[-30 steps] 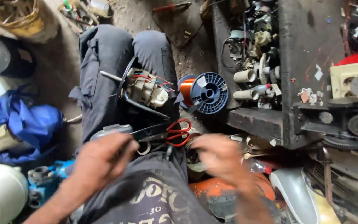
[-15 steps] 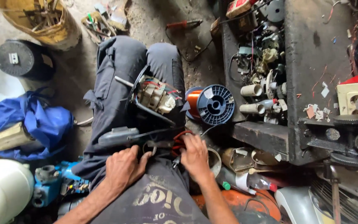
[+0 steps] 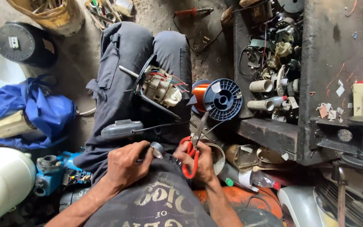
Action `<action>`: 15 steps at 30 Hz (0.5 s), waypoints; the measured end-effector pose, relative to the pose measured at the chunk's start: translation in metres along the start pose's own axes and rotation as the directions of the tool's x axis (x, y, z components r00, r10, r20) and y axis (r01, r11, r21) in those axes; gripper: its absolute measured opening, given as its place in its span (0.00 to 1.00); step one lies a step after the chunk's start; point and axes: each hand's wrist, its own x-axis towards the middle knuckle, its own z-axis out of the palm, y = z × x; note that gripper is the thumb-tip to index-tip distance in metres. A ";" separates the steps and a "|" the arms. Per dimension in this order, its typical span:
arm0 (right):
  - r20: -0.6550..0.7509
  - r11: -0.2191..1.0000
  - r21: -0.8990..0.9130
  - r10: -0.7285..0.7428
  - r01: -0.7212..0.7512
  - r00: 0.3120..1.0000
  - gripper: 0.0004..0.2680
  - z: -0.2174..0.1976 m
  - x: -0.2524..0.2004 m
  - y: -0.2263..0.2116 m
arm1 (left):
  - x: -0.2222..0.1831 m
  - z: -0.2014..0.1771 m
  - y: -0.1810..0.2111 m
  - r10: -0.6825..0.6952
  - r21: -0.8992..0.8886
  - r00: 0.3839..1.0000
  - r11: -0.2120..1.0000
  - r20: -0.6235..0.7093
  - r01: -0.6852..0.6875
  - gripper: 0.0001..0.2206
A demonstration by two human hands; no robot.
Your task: Assembling a fan motor housing by connecting electrical wires and using hand tools to secure parts.
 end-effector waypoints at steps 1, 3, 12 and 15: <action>-0.004 1.000 0.003 -0.005 0.005 1.000 0.10 0.004 0.002 0.000 | 0.004 0.001 -0.002 0.007 0.000 1.000 1.000 0.000 -0.007 0.04; 0.123 0.996 0.061 -0.079 0.072 0.989 0.12 0.009 0.007 -0.001 | 0.010 0.005 -0.002 0.113 0.085 0.993 0.990 -0.027 -0.111 0.07; 0.254 0.959 0.284 -0.082 0.007 0.964 0.24 0.027 0.011 -0.036 | 0.038 -0.005 0.016 -0.514 -0.380 0.540 0.388 0.667 0.840 0.13; 0.131 0.986 0.135 -0.114 0.096 0.985 0.22 0.020 0.012 -0.024 | 0.029 0.010 0.015 -0.502 -0.453 0.417 0.056 0.757 0.890 0.11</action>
